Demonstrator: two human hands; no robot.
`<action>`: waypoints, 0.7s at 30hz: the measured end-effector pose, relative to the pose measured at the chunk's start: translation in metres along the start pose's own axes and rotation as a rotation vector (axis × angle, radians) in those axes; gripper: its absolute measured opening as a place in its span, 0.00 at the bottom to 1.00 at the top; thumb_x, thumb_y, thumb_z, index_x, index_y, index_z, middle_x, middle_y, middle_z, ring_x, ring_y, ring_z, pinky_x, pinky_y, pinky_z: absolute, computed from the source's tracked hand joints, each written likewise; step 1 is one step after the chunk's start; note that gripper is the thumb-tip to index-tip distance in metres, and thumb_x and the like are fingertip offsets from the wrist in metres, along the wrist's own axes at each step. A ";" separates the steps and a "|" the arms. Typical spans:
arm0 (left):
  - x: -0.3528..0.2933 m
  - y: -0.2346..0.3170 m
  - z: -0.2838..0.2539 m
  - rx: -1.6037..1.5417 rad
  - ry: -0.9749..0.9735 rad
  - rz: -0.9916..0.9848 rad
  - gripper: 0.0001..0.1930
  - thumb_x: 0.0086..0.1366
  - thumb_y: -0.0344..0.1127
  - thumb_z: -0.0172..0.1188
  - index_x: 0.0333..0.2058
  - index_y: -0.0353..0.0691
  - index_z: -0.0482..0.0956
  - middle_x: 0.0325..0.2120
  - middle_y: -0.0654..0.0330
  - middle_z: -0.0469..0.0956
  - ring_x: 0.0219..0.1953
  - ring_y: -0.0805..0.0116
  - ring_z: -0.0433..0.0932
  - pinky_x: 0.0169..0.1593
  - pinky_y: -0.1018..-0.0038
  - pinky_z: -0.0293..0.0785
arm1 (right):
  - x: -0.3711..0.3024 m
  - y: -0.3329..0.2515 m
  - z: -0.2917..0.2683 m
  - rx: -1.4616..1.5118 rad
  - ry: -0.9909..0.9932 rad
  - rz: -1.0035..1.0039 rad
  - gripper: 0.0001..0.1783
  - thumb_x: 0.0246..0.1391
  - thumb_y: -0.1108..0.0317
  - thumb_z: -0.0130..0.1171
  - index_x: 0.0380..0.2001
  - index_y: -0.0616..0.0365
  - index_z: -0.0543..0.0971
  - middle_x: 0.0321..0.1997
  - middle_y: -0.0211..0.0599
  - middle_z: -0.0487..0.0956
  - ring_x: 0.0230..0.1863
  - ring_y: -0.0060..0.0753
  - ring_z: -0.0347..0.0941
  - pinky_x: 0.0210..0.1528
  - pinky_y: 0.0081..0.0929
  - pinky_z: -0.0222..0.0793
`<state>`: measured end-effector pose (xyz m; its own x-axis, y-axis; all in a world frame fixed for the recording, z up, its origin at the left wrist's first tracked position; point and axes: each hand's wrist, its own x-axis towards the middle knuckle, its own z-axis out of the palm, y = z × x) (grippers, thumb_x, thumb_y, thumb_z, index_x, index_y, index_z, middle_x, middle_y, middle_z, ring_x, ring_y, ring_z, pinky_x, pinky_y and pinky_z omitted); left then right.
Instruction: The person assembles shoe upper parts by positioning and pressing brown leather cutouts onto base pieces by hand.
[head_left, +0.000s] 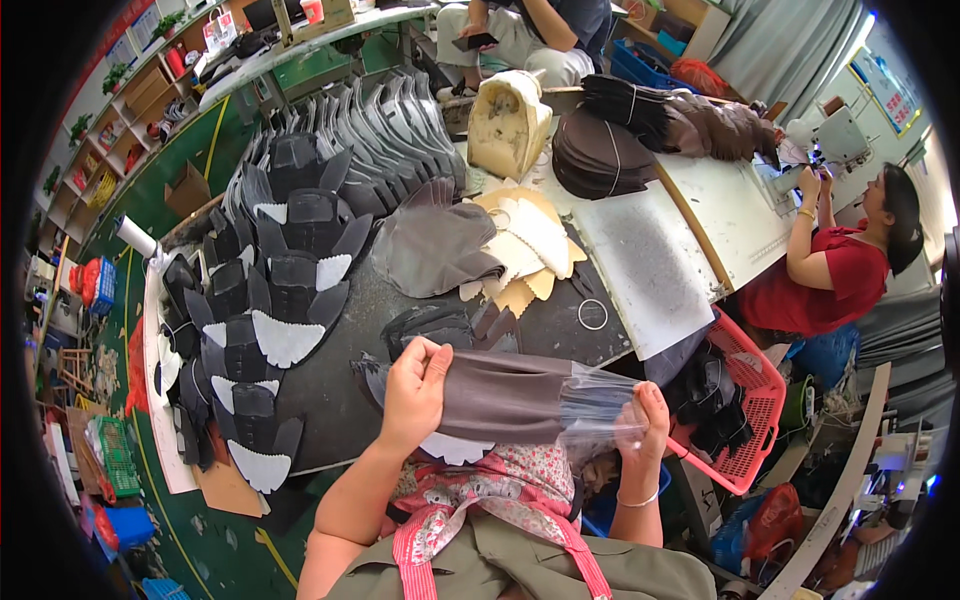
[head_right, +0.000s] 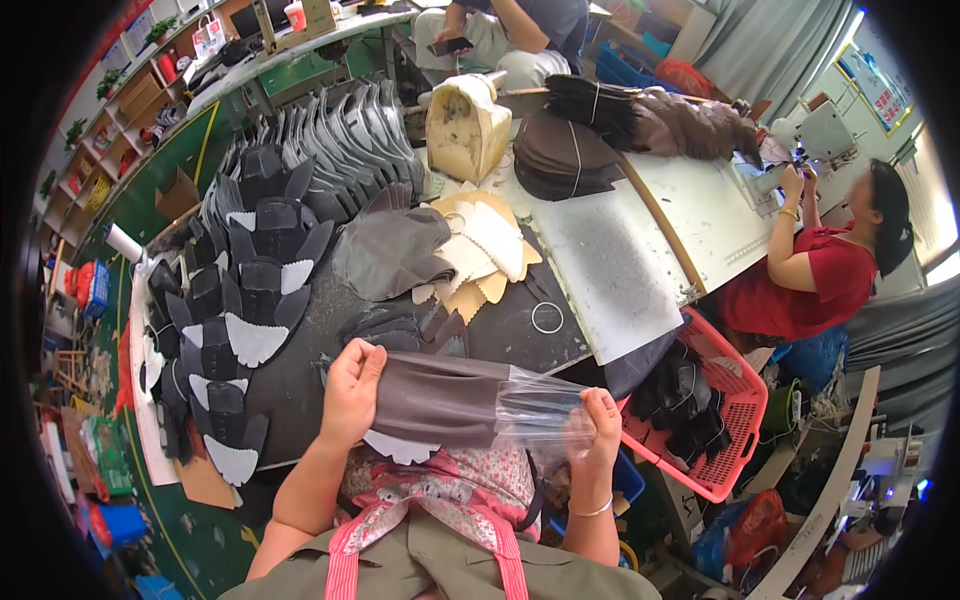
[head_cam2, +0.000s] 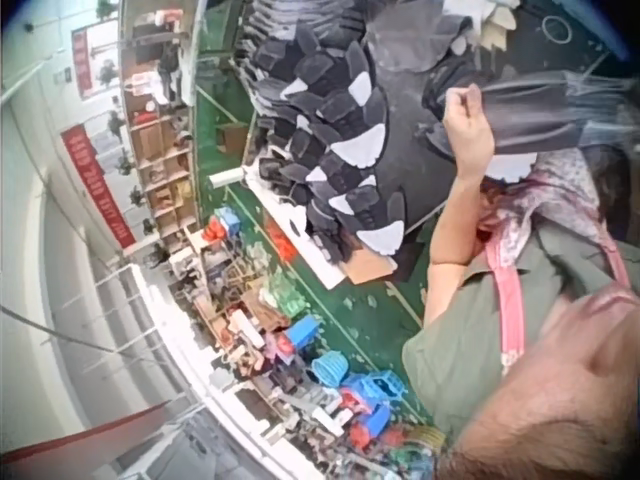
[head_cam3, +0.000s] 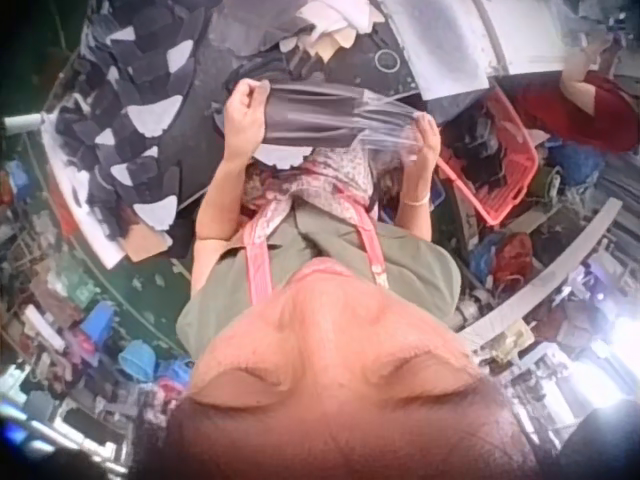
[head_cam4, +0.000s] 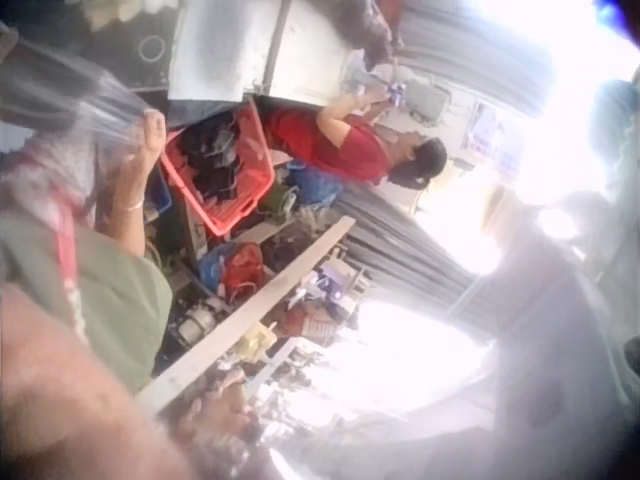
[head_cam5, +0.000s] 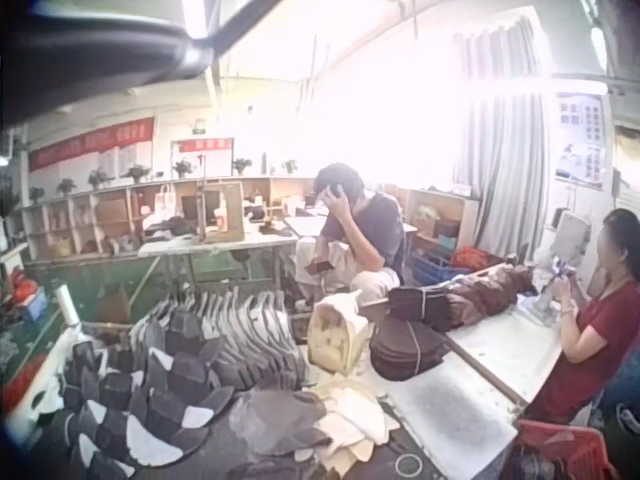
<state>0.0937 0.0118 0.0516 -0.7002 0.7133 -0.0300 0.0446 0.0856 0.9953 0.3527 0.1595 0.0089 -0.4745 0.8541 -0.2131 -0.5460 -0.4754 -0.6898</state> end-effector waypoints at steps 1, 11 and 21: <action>-0.001 -0.003 -0.002 -0.124 -0.013 -0.018 0.11 0.67 0.36 0.50 0.26 0.38 0.67 0.16 0.74 0.61 0.20 0.87 0.54 0.22 0.84 0.51 | 0.001 0.008 -0.023 -0.005 0.009 0.007 0.07 0.59 0.68 0.51 0.30 0.59 0.73 0.14 0.17 0.61 0.10 0.08 0.49 0.11 0.12 0.45; 0.003 0.026 -0.025 -0.371 -0.290 -0.264 0.10 0.69 0.37 0.46 0.29 0.40 0.67 0.21 0.75 0.65 0.24 0.90 0.58 0.27 0.87 0.58 | -0.035 0.054 -0.145 -2.399 -0.266 -0.170 0.07 0.51 0.69 0.56 0.29 0.62 0.78 0.23 0.39 0.73 0.24 0.33 0.69 0.29 0.24 0.66; -0.014 0.041 -0.004 -0.011 -0.285 -0.018 0.11 0.67 0.37 0.50 0.28 0.35 0.69 0.15 0.72 0.63 0.19 0.87 0.56 0.20 0.81 0.54 | -0.061 0.028 0.134 -1.070 -0.752 -0.526 0.10 0.47 0.79 0.55 0.36 0.68 0.75 0.36 0.47 0.78 0.30 0.39 0.76 0.32 0.27 0.72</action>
<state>0.1023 0.0028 0.0933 -0.4719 0.8788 -0.0707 0.0252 0.0936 0.9953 0.2735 0.0657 0.0955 -0.8182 0.4024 0.4107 -0.1518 0.5378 -0.8293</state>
